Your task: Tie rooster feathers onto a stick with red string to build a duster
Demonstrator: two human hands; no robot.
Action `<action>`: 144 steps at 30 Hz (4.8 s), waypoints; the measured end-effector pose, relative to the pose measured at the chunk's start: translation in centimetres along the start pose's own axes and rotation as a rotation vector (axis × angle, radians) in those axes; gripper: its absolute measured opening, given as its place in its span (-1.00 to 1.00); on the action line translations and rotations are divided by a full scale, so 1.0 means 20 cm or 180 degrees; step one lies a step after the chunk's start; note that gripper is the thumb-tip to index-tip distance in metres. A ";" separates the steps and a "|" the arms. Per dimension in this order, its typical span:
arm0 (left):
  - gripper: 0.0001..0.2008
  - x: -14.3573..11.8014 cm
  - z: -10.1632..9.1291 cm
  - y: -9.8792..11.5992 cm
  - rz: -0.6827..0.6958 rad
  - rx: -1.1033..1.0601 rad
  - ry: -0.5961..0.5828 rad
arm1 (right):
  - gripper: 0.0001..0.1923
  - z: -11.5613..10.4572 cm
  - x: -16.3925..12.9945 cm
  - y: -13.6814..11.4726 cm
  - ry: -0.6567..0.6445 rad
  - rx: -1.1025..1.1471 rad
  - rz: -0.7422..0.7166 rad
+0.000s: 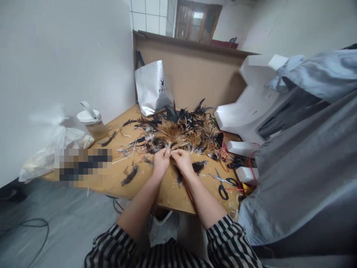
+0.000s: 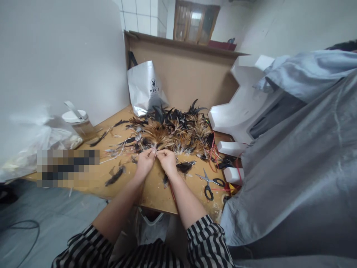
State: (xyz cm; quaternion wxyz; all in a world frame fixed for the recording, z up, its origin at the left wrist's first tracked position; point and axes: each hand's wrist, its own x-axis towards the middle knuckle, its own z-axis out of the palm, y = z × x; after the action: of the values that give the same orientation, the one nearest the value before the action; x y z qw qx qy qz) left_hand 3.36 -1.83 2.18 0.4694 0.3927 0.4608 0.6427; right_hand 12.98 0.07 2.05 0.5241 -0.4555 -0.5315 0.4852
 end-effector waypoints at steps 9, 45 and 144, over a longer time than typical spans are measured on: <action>-0.80 -0.10 -0.06 0.08 0.0779 0.0839 0.0363 | -0.77 0.06 -0.06 -0.04 -0.0207 0.0811 0.0682; -0.90 -0.21 -0.05 0.17 -0.2342 -0.2306 -0.0673 | -0.75 -0.11 -0.03 -0.08 -0.1572 0.1161 0.0701; -0.66 -0.09 0.02 0.01 -0.0555 -0.0726 0.0298 | -0.68 -0.14 0.02 -0.06 -0.0756 0.0063 0.0427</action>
State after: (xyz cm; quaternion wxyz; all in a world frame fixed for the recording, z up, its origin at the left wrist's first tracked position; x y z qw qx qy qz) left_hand 4.22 -3.58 2.31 0.5430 0.2649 0.4385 0.6654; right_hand 15.88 0.45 3.28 0.4283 -0.4241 -0.5533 0.5749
